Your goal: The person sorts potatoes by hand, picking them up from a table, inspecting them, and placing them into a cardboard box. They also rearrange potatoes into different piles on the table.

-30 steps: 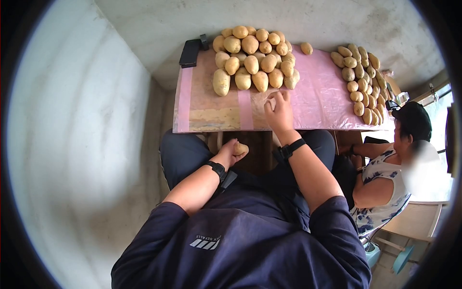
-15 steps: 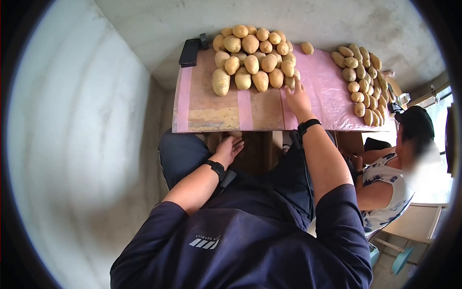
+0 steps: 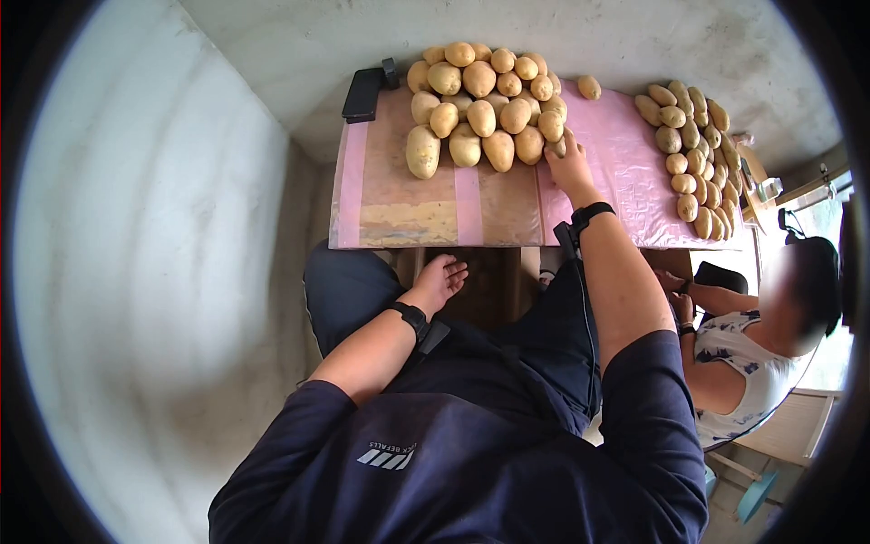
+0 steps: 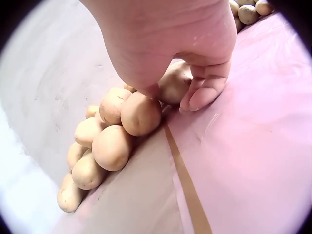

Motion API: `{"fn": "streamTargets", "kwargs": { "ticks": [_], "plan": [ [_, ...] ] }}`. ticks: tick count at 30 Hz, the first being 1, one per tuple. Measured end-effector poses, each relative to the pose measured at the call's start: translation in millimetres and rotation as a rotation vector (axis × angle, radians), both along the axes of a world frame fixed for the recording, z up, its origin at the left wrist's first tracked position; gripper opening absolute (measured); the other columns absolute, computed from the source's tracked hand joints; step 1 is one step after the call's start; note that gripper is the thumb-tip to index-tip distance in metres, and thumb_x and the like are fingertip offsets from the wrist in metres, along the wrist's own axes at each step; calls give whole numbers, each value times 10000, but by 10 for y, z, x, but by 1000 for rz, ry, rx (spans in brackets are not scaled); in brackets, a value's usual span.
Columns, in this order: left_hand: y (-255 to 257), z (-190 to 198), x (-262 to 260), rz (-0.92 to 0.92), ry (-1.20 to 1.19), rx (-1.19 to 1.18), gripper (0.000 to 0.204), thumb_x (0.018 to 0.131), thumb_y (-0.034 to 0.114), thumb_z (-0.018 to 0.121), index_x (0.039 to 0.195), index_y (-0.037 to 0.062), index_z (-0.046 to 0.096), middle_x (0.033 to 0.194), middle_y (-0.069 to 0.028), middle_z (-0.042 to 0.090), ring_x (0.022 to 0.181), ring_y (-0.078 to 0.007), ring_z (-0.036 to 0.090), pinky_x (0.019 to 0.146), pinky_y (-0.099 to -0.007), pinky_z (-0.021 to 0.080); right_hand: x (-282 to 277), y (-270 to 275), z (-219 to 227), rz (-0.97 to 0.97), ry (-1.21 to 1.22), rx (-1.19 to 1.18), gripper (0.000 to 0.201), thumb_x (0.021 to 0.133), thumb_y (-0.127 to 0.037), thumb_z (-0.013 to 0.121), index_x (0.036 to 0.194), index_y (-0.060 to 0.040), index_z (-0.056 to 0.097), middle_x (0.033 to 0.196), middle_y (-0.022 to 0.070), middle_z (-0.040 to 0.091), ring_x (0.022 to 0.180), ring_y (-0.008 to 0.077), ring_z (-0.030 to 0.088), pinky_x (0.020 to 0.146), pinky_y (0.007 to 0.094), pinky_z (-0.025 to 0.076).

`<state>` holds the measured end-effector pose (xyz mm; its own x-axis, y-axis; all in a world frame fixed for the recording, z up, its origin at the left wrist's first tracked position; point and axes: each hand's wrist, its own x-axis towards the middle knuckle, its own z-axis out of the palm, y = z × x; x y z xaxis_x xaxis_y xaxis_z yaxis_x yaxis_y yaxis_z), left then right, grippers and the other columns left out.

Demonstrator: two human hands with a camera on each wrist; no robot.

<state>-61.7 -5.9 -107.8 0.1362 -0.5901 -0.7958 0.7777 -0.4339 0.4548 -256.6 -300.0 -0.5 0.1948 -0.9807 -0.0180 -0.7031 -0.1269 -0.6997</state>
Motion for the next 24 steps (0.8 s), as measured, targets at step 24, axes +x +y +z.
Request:
{"fn": "streamTargets", "kwargs": {
  "ticks": [24],
  "plan": [
    [-213,-106,8,-115,59,33,205,935,304,620,1018,117,614,962,-56,694,879,-210,666,736,-353,526,-206,540,291,285,196,49,831,762,-305,726,1489,-179,344,1250,311,577,1086,482,617,945,511,510]
  ]
}}
